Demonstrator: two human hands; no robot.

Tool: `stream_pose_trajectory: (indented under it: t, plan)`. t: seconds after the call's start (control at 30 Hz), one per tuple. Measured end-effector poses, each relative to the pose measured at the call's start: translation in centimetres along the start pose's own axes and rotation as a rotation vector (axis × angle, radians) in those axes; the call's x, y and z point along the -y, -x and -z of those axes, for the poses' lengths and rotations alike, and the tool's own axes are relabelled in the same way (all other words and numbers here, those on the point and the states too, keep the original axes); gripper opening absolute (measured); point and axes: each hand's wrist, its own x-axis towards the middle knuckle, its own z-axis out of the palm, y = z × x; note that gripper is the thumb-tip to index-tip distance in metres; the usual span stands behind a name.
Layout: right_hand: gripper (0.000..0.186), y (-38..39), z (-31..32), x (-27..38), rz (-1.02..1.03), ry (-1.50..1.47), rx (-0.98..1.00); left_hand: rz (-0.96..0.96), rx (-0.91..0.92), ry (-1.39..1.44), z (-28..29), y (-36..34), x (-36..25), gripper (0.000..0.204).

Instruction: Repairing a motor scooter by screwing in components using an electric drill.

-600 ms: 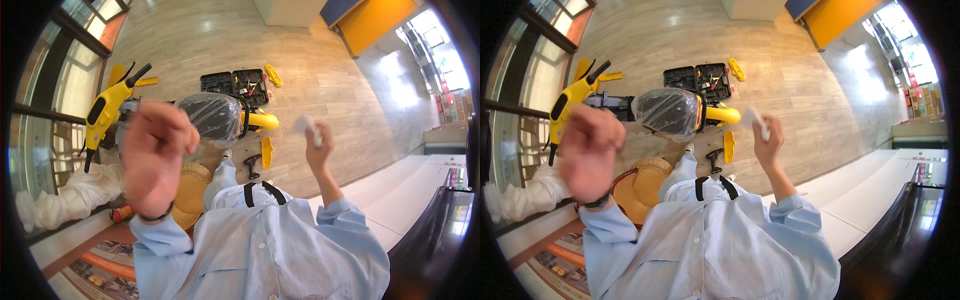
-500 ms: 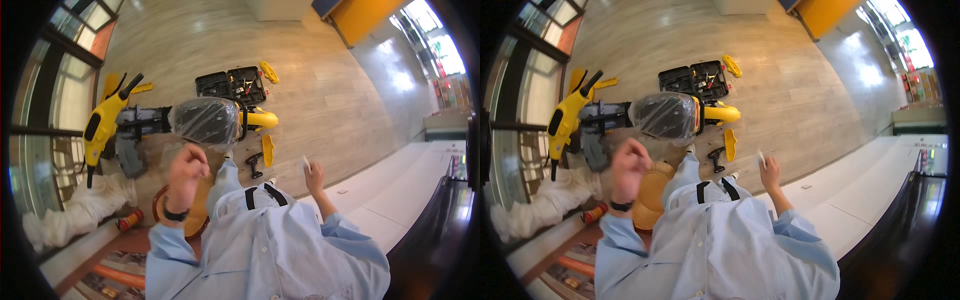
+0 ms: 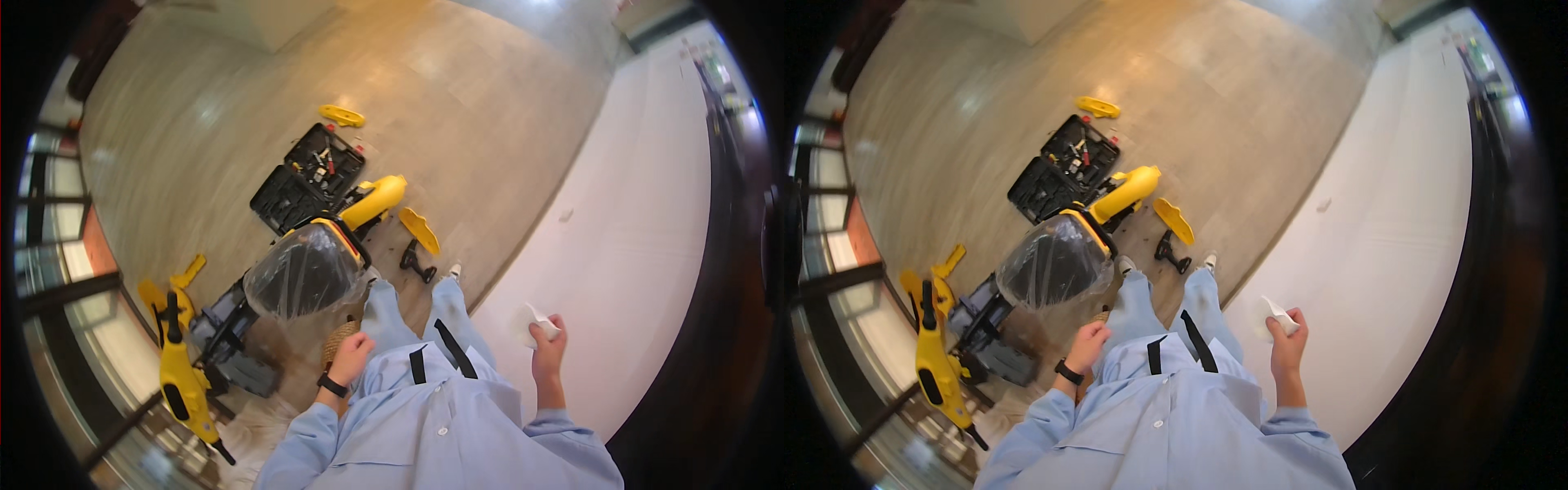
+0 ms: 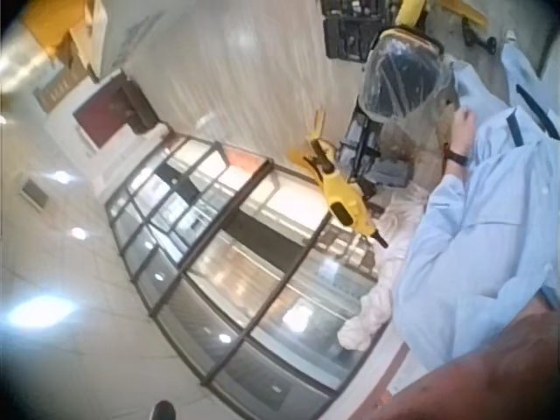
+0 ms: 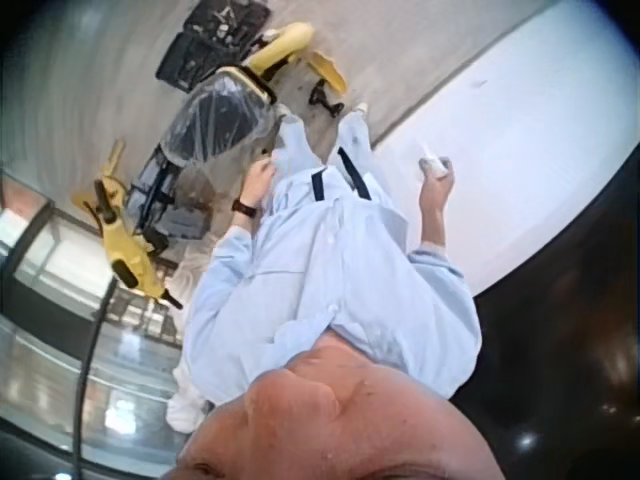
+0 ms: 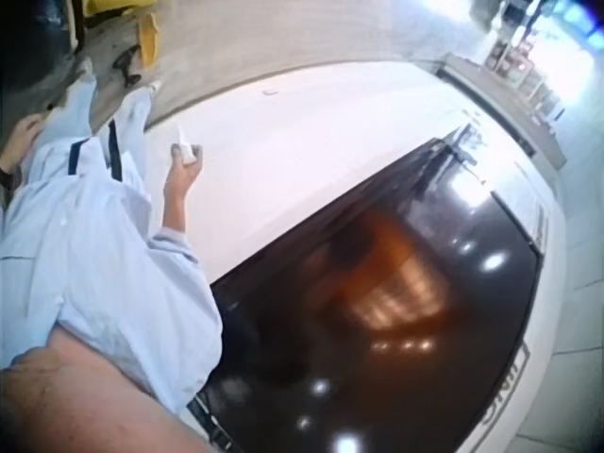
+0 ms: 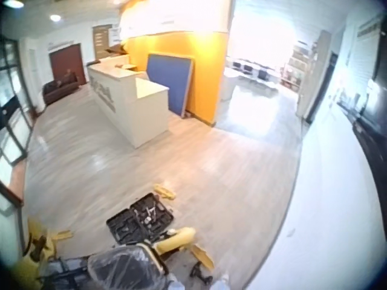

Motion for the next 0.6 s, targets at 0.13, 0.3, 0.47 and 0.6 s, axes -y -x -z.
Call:
stream_pose_trajectory:
  t: [0.13,0.3,0.47,0.6]
  plan:
    - [0.027,10.1,-2.7,12.2,0.294,-0.425,0.084,0.11,-0.06,-0.276,2.0,-1.9,0.6,0.024]
    - [0.031,8.8,-3.1,16.2,0.366,-1.025,0.45,0.288,-0.045,-0.542,2.0,-2.9,1.7,0.024]
    - [0.018,4.1,-4.5,15.0,0.694,-1.826,0.311,0.248,-0.063,-0.693,-0.7,-2.5,2.0,0.023]
    - [0.02,4.4,2.8,15.3,-0.131,-1.532,0.38,0.284,-0.089,-0.902,-2.9,-2.6,2.3,0.022]
